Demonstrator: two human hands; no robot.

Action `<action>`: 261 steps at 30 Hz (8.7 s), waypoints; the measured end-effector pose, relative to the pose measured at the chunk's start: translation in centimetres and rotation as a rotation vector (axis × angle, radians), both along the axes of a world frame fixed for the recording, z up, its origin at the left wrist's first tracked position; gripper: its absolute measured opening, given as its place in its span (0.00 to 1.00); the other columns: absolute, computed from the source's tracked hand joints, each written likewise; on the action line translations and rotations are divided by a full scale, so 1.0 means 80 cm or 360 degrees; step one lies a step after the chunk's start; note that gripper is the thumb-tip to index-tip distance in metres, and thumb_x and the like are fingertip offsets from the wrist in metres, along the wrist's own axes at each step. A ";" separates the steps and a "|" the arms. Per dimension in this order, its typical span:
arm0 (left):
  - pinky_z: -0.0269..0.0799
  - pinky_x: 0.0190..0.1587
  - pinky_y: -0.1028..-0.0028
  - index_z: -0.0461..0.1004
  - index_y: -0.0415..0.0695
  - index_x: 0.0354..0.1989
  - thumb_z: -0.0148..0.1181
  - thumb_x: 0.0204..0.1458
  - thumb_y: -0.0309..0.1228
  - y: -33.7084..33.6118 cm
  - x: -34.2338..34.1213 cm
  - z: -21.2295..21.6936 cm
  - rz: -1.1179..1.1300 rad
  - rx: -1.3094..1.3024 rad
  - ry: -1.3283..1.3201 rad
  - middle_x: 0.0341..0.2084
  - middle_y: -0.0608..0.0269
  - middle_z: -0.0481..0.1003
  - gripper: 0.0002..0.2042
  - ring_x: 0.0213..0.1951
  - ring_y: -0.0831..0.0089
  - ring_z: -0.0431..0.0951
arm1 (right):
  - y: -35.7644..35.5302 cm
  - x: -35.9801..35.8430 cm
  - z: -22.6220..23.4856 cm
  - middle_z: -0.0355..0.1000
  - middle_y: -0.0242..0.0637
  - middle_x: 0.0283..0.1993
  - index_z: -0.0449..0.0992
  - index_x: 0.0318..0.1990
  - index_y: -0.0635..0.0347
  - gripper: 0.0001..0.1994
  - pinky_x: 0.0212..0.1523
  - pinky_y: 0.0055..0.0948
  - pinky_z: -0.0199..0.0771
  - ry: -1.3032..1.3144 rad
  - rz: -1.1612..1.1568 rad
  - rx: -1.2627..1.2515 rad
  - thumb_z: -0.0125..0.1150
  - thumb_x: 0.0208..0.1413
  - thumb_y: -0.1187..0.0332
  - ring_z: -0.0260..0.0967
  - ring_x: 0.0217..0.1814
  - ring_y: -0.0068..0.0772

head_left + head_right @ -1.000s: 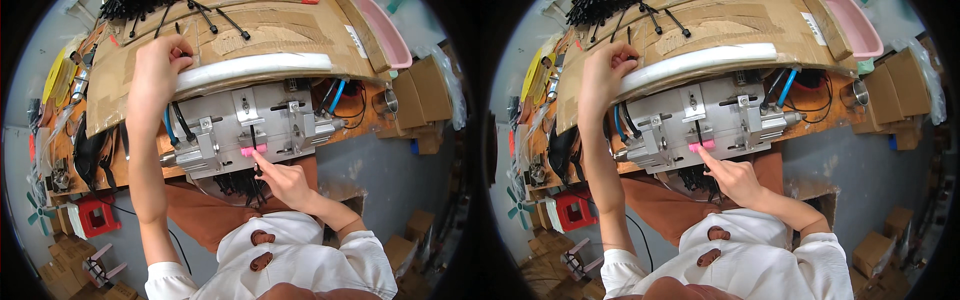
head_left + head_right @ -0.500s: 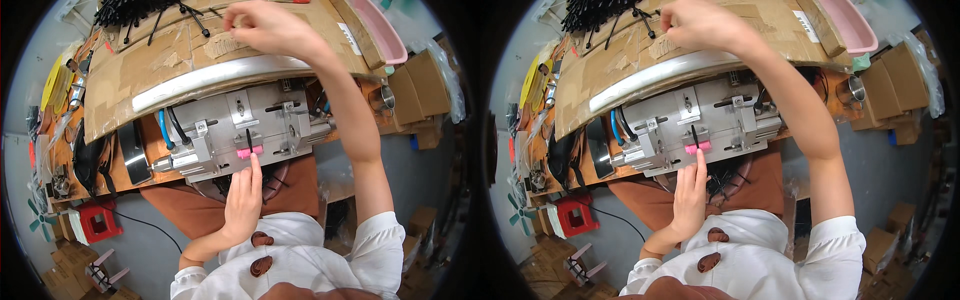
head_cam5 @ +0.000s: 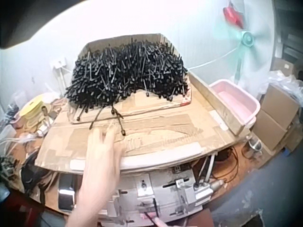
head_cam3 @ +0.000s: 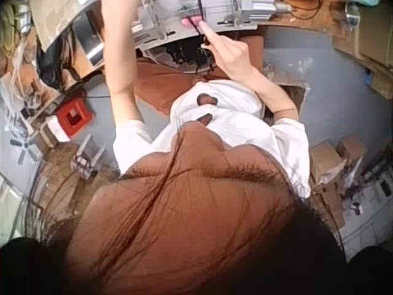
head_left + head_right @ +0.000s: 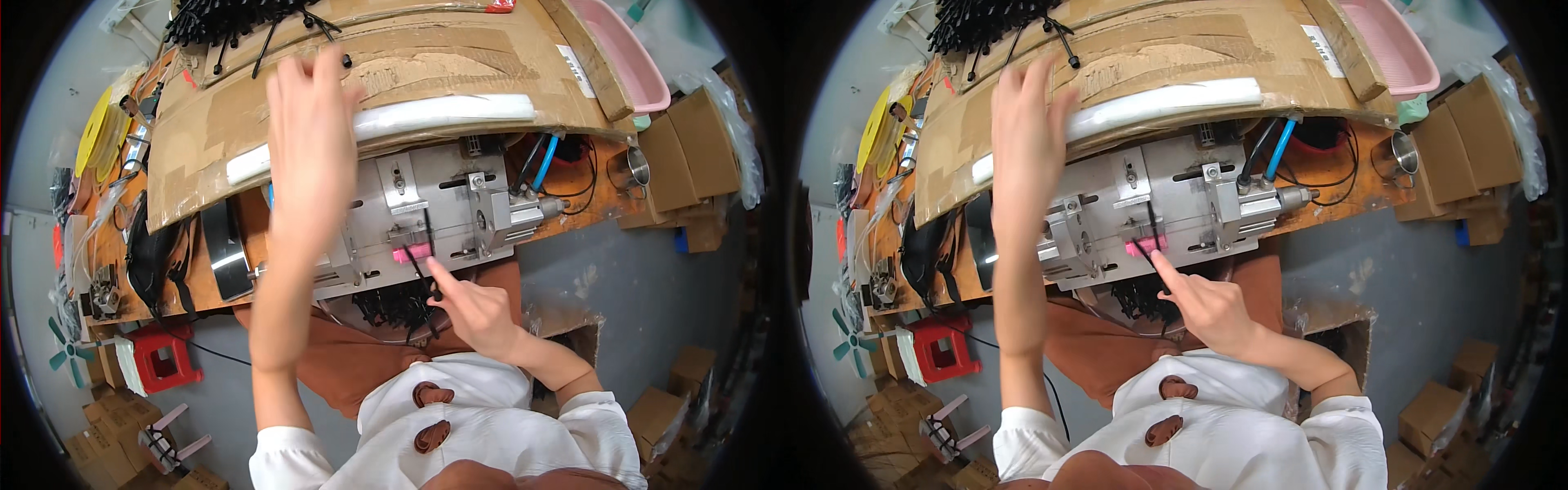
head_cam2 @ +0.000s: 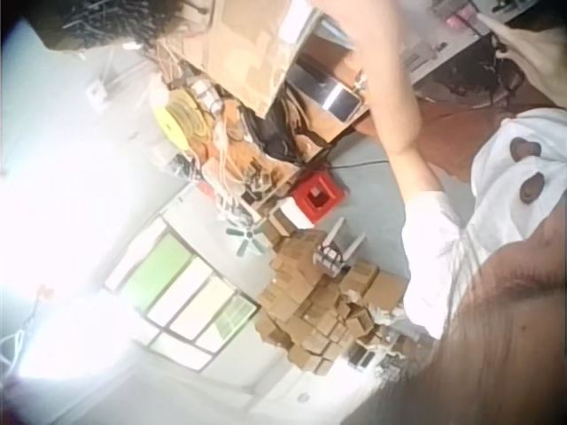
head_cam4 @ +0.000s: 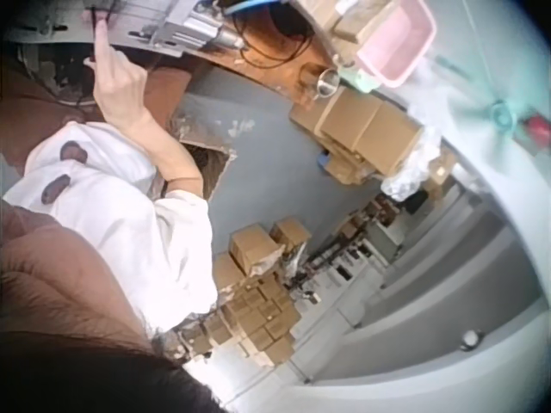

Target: The person picks up a cable tie from a pile on a cardboard surface, places it into a machine, and processes it. They repeat this cycle, occasionally moving cable ties aside to reach others, and then drop the finished items into a container below.

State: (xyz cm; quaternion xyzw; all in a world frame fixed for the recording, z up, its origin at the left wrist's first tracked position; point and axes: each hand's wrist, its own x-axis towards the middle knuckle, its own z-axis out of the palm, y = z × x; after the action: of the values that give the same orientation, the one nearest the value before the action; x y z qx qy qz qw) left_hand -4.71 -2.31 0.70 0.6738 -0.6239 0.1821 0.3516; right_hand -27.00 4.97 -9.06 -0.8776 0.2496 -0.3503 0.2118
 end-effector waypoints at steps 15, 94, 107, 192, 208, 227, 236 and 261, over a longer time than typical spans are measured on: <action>0.67 0.39 0.67 0.69 0.38 0.53 0.62 0.41 0.15 0.151 -0.056 -0.046 -0.0213 0.0248 0.0315 0.32 0.56 0.71 0.26 0.36 0.61 0.70 | -0.009 -0.014 0.014 0.74 0.39 0.36 0.67 0.60 0.61 0.34 0.26 0.26 0.72 0.0110 -0.0128 0.0112 0.70 0.43 0.65 0.73 0.28 0.32; 0.53 0.36 0.75 0.75 0.65 0.46 0.58 0.55 0.44 0.227 0.036 0.113 -0.2273 -0.0297 0.1771 0.31 0.73 0.65 0.11 0.31 0.73 0.60 | -0.143 0.108 0.286 0.65 0.28 0.18 0.77 0.31 0.48 0.10 0.13 0.23 0.53 -0.0095 0.1078 -0.0719 0.66 0.37 0.71 0.56 0.13 0.25; 0.67 0.44 0.69 0.73 0.37 0.34 0.54 0.44 0.16 0.063 0.110 0.056 -0.0729 0.0319 0.0311 0.33 0.54 0.70 0.08 0.42 0.55 0.70 | -0.136 0.030 0.171 0.64 0.34 0.22 0.74 0.39 0.44 0.09 0.16 0.19 0.46 -0.0556 0.0650 -0.1852 0.58 0.48 0.63 0.55 0.16 0.22; 0.62 0.46 0.68 0.64 0.38 0.61 0.68 0.38 0.19 0.205 -0.101 -0.098 0.0049 0.0534 0.0309 0.40 0.59 0.69 0.36 0.42 0.61 0.62 | -0.005 0.021 -0.005 0.69 0.37 0.23 0.63 0.60 0.72 0.31 0.21 0.28 0.69 0.0194 0.0058 -0.0013 0.66 0.46 0.74 0.70 0.22 0.27; 0.68 0.39 0.67 0.73 0.40 0.41 0.60 0.50 0.23 -0.005 0.064 -0.004 -0.0224 0.0191 0.0281 0.31 0.53 0.69 0.09 0.33 0.60 0.71 | -0.169 0.041 0.137 0.72 0.41 0.28 0.75 0.34 0.60 0.04 0.27 0.36 0.70 -0.0137 -0.0274 -0.0625 0.62 0.51 0.72 0.72 0.29 0.44; 0.68 0.37 0.72 0.75 0.39 0.36 0.60 0.48 0.21 0.046 0.071 0.030 -0.0622 0.0648 0.0508 0.27 0.59 0.71 0.07 0.30 0.67 0.71 | -0.342 0.118 0.232 0.71 0.29 0.23 0.78 0.39 0.62 0.10 0.25 0.19 0.68 0.0515 0.0233 0.0505 0.59 0.55 0.66 0.65 0.23 0.17; 0.65 0.39 0.82 0.74 0.39 0.43 0.55 0.60 0.30 0.032 0.122 0.047 -0.1020 0.0401 0.1779 0.27 0.72 0.70 0.09 0.32 0.83 0.68 | -0.350 0.114 0.276 0.75 0.39 0.27 0.73 0.37 0.67 0.15 0.23 0.18 0.70 -0.0262 0.0243 0.0712 0.53 0.62 0.60 0.69 0.23 0.20; 0.66 0.42 0.64 0.55 0.32 0.64 0.59 0.43 0.14 0.174 -0.120 -0.122 -0.0231 0.0721 0.0221 0.35 0.54 0.66 0.36 0.39 0.59 0.67 | -0.111 -0.067 0.135 0.75 0.55 0.39 0.69 0.47 0.69 0.13 0.21 0.20 0.74 -0.1189 0.0163 0.0885 0.55 0.62 0.67 0.78 0.36 0.37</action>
State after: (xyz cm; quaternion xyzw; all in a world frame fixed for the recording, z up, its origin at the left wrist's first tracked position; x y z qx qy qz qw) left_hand -14.33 11.64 -9.09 0.6998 -0.6698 -0.0349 0.2457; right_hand -32.35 -3.88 1.74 -0.6125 0.1969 -0.5513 0.5312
